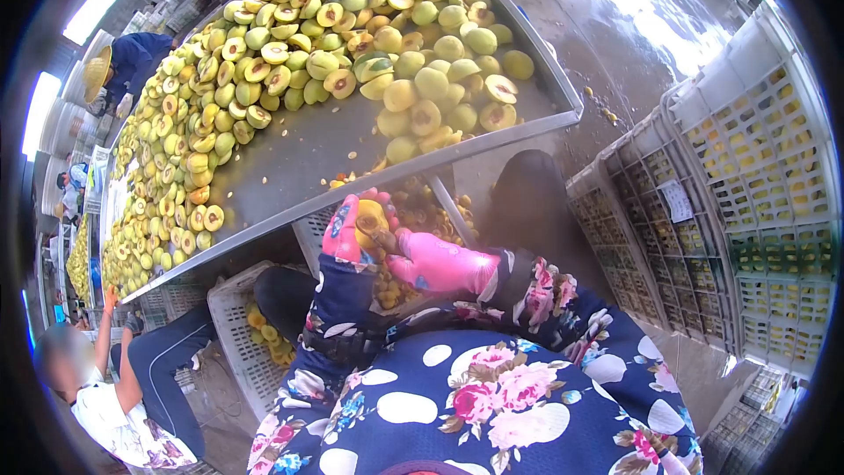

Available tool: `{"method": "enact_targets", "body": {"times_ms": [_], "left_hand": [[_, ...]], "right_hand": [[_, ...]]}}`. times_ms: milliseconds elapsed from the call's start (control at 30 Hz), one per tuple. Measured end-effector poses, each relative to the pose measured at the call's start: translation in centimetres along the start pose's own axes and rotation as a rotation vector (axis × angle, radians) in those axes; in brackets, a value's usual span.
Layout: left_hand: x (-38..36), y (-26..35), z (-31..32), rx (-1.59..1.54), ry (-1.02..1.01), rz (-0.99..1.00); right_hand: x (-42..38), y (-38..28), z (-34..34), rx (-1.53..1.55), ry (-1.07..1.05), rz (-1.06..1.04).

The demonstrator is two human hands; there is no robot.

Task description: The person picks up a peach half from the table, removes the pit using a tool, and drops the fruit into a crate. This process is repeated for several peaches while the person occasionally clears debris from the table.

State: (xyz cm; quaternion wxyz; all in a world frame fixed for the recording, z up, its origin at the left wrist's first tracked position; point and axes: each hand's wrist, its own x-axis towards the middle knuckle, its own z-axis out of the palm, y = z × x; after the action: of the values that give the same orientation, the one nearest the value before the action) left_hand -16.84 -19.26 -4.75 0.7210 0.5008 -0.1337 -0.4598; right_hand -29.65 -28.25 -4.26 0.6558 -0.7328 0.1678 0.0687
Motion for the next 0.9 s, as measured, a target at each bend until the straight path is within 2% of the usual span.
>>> {"method": "enact_targets", "body": {"times_ms": [133, 233, 333, 433, 467, 533, 567, 600, 633, 667, 700, 767, 833, 900], "left_hand": [[0.4, -1.8, -0.8, 0.025, 0.045, 0.077], [0.5, -2.6, -0.7, -0.066, 0.053, 0.103], [1.3, -3.4, -1.5, -0.233, 0.024, 0.056], [1.6, -3.7, -2.3, -0.36, 0.029, -0.012], [1.6, -3.7, -2.5, -0.392, 0.037, -0.036], [1.6, -3.5, -4.4, -0.631, -0.013, -0.045], [1.6, -3.3, -5.7, -0.751, -0.038, -0.046], [1.6, -2.9, -6.7, -0.794, 0.042, 0.149], [1.2, -0.8, -9.0, -0.488, 0.155, 0.059], [0.4, 0.5, -11.8, -0.25, 0.049, 0.269], [-0.1, 3.3, -15.3, -0.358, -0.092, 0.178], [-0.8, 5.0, -23.7, 0.527, 0.462, 0.404], [-3.8, 10.7, -18.2, 1.877, 0.64, 0.205], [-1.4, 11.6, -20.5, 1.767, 0.538, 0.372]], "right_hand": [[0.0, 0.7, 0.0, 0.482, -0.2, 0.197], [0.2, 1.4, 0.6, 0.856, -0.265, 0.185], [0.5, 2.3, 1.2, 1.098, -0.319, 0.156], [0.4, 2.6, 1.1, 1.202, -0.342, 0.165], [0.1, 2.4, 1.0, 1.183, -0.381, 0.111], [-0.9, 1.8, 1.0, 1.147, -0.459, 0.01], [-1.1, 1.5, 1.0, 1.096, -0.44, 0.037], [-1.2, 1.2, 0.9, 1.046, -0.419, 0.06], [-1.1, 1.0, 0.6, 0.996, -0.394, 0.079], [-0.1, 1.8, 0.3, 0.738, -0.391, 0.211], [0.3, 3.1, 0.7, 0.493, -0.343, 0.243], [0.7, 5.1, 1.4, 0.001, -0.238, 0.291], [0.4, 4.3, 1.0, 0.058, -0.264, 0.32], [0.8, 4.5, 1.1, 0.157, -0.248, 0.316]]}}
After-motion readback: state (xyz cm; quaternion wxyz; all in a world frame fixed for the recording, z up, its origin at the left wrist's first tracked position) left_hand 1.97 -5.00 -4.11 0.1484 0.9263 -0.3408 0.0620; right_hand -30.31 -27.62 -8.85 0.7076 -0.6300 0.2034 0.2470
